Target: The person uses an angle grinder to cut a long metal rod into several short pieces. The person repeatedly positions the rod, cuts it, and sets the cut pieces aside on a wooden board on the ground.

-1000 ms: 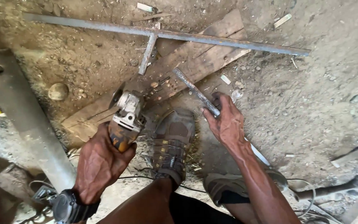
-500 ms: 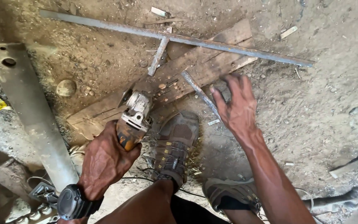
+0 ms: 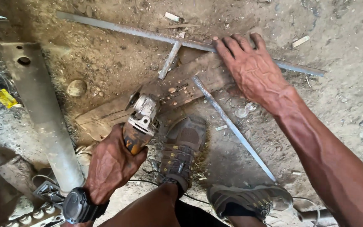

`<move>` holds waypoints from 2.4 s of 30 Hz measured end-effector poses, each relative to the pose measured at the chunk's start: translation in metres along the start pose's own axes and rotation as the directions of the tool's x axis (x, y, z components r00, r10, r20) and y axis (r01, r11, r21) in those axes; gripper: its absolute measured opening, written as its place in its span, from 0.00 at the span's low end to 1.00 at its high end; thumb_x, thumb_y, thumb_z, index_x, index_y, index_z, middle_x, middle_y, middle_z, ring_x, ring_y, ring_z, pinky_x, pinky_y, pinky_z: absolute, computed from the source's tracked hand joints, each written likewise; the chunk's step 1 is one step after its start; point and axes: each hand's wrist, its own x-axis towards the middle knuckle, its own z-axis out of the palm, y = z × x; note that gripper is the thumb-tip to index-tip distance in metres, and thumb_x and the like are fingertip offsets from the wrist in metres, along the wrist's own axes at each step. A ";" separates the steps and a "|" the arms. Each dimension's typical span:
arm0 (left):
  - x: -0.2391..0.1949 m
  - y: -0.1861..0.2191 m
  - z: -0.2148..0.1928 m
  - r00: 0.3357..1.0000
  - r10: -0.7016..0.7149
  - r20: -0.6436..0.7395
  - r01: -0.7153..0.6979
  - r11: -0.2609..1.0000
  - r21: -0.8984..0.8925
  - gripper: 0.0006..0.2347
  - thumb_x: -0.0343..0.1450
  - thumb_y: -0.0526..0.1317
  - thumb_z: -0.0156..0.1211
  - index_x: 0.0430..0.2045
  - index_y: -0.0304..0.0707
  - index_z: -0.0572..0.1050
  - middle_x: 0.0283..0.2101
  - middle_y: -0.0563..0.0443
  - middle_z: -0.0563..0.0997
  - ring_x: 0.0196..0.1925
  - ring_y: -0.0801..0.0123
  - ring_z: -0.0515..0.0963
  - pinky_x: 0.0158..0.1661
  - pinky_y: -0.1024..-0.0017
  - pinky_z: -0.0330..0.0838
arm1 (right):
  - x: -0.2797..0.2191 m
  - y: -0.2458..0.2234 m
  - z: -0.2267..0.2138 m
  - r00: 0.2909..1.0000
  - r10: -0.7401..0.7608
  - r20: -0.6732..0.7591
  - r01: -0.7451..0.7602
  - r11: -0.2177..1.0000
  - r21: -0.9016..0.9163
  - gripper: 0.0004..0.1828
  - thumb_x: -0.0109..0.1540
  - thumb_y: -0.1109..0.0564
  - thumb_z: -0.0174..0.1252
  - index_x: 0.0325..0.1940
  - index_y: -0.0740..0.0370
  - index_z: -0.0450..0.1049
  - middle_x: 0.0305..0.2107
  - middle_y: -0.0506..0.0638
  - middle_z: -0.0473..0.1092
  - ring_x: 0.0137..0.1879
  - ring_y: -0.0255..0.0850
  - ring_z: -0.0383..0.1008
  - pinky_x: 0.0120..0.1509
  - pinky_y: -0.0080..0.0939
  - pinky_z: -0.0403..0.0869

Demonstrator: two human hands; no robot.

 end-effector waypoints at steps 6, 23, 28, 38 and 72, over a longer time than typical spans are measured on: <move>0.004 0.010 -0.002 0.999 -0.030 0.031 0.030 1.000 -0.009 0.28 0.63 0.48 0.67 0.54 0.33 0.66 0.36 0.41 0.84 0.30 0.52 0.87 0.27 0.60 0.85 | 0.004 -0.002 0.014 0.999 0.048 0.003 -0.048 0.997 -0.055 0.75 0.44 0.20 0.65 0.81 0.66 0.47 0.66 0.65 0.61 0.70 0.59 0.64 0.75 0.68 0.56; 0.003 0.038 -0.016 0.977 -0.211 0.037 0.210 0.978 0.019 0.32 0.62 0.50 0.70 0.58 0.34 0.67 0.38 0.42 0.85 0.30 0.50 0.87 0.27 0.58 0.85 | 0.066 -0.049 -0.011 0.980 0.002 -0.199 0.028 0.988 0.151 0.07 0.70 0.59 0.54 0.39 0.56 0.75 0.40 0.51 0.69 0.50 0.46 0.66 0.50 0.50 0.70; 0.010 0.038 -0.012 0.979 -0.201 0.014 0.200 0.979 0.041 0.31 0.60 0.53 0.69 0.54 0.35 0.69 0.38 0.38 0.85 0.33 0.41 0.85 0.31 0.50 0.81 | -0.010 -0.034 -0.024 0.960 0.281 0.019 -0.164 0.500 0.850 0.07 0.71 0.62 0.57 0.50 0.66 0.80 0.29 0.55 0.79 0.16 0.30 0.72 0.11 0.25 0.67; 0.011 0.033 0.001 1.000 -0.007 -0.012 0.008 0.999 0.037 0.22 0.66 0.48 0.69 0.45 0.32 0.69 0.30 0.44 0.84 0.22 0.54 0.86 0.20 0.62 0.84 | -0.047 -0.064 0.050 0.813 0.582 -0.017 -0.238 0.358 0.903 0.10 0.66 0.53 0.67 0.41 0.62 0.80 0.36 0.53 0.81 0.20 0.34 0.73 0.17 0.30 0.70; 0.024 0.029 0.003 0.993 0.112 -0.025 -0.111 0.993 0.025 0.22 0.65 0.48 0.68 0.45 0.32 0.69 0.30 0.44 0.84 0.24 0.54 0.85 0.20 0.62 0.83 | -0.029 -0.082 0.061 0.654 0.684 -0.322 -0.192 0.562 0.804 0.13 0.69 0.52 0.61 0.51 0.64 0.77 0.38 0.56 0.73 0.47 0.47 0.72 0.47 0.49 0.74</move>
